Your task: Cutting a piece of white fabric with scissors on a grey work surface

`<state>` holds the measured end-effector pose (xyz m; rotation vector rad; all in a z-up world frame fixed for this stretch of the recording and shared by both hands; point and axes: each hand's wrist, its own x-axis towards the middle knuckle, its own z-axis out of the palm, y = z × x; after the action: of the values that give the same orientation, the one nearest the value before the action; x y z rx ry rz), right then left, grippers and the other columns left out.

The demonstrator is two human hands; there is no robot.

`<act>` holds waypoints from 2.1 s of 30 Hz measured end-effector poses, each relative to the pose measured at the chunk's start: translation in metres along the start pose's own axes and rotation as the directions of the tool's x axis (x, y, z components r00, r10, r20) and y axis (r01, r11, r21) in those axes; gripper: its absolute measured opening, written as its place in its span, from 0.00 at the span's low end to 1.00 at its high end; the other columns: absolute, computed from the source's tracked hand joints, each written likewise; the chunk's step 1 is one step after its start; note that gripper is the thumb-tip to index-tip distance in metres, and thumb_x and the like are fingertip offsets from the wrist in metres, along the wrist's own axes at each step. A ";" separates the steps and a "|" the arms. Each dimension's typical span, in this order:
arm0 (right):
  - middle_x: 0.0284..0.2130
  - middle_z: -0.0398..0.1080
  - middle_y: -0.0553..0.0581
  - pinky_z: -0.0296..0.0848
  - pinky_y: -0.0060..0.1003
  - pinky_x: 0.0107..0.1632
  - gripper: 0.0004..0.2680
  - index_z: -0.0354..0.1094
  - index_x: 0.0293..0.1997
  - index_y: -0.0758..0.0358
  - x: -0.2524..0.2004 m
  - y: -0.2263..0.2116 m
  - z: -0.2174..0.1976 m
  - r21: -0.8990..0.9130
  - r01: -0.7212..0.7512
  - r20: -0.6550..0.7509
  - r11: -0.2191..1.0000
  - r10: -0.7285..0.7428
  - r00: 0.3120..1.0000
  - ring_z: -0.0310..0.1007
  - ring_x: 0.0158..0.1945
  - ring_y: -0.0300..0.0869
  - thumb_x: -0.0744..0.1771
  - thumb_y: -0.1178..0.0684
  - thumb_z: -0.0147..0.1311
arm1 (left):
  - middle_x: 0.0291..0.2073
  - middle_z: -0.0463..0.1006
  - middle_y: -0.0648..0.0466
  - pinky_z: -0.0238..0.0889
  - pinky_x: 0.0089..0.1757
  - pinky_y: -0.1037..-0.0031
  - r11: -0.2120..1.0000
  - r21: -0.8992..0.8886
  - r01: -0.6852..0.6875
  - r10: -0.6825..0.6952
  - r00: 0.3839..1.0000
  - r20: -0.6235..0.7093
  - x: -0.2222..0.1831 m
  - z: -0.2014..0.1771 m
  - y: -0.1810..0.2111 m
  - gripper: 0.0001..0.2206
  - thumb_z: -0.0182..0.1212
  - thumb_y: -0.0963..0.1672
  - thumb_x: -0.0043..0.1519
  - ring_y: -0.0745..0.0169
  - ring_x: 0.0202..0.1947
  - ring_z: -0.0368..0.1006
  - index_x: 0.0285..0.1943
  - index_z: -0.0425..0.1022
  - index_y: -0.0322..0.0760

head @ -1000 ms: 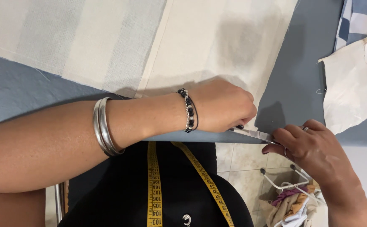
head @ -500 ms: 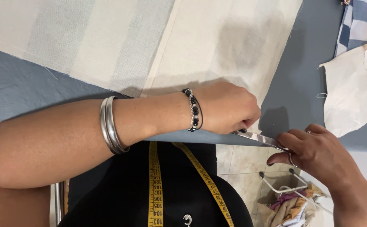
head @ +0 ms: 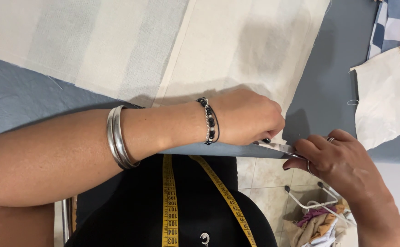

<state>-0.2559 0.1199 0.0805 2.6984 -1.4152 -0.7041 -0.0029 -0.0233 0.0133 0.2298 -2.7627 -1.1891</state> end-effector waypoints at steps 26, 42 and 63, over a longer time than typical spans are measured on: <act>0.18 0.62 0.47 0.58 0.39 0.37 0.14 0.63 0.29 0.52 0.016 -0.005 -0.012 0.114 0.009 0.003 0.993 -0.010 1.000 0.56 0.18 0.47 0.65 0.36 0.59 | 0.29 0.76 0.65 0.63 0.27 0.64 0.992 -0.072 -0.099 0.087 0.983 -0.160 0.001 0.009 -0.008 0.10 0.54 0.41 0.63 0.60 0.24 0.72 0.29 0.73 0.51; 0.21 0.69 0.41 0.64 0.40 0.37 0.16 0.67 0.32 0.49 0.000 0.011 -0.003 0.191 -0.160 0.124 0.969 0.138 0.983 0.57 0.19 0.47 0.59 0.30 0.63 | 0.30 0.78 0.54 0.71 0.35 0.56 0.982 0.188 -0.015 0.020 0.999 -0.026 -0.037 -0.016 -0.015 0.17 0.73 0.53 0.59 0.52 0.31 0.77 0.31 0.76 0.41; 0.19 0.67 0.43 0.63 0.39 0.37 0.16 0.64 0.29 0.50 0.018 0.013 -0.026 0.206 -0.117 0.154 0.972 0.086 0.984 0.56 0.17 0.48 0.61 0.32 0.61 | 0.25 0.70 0.57 0.65 0.23 0.58 0.974 0.201 -0.102 0.120 0.989 -0.082 -0.040 -0.030 -0.016 0.10 0.55 0.34 0.57 0.53 0.20 0.70 0.29 0.71 0.42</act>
<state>-0.2468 0.0936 0.0999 2.7528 -1.7453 -0.7964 0.0428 -0.0481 0.0202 0.1435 -2.7688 -0.8571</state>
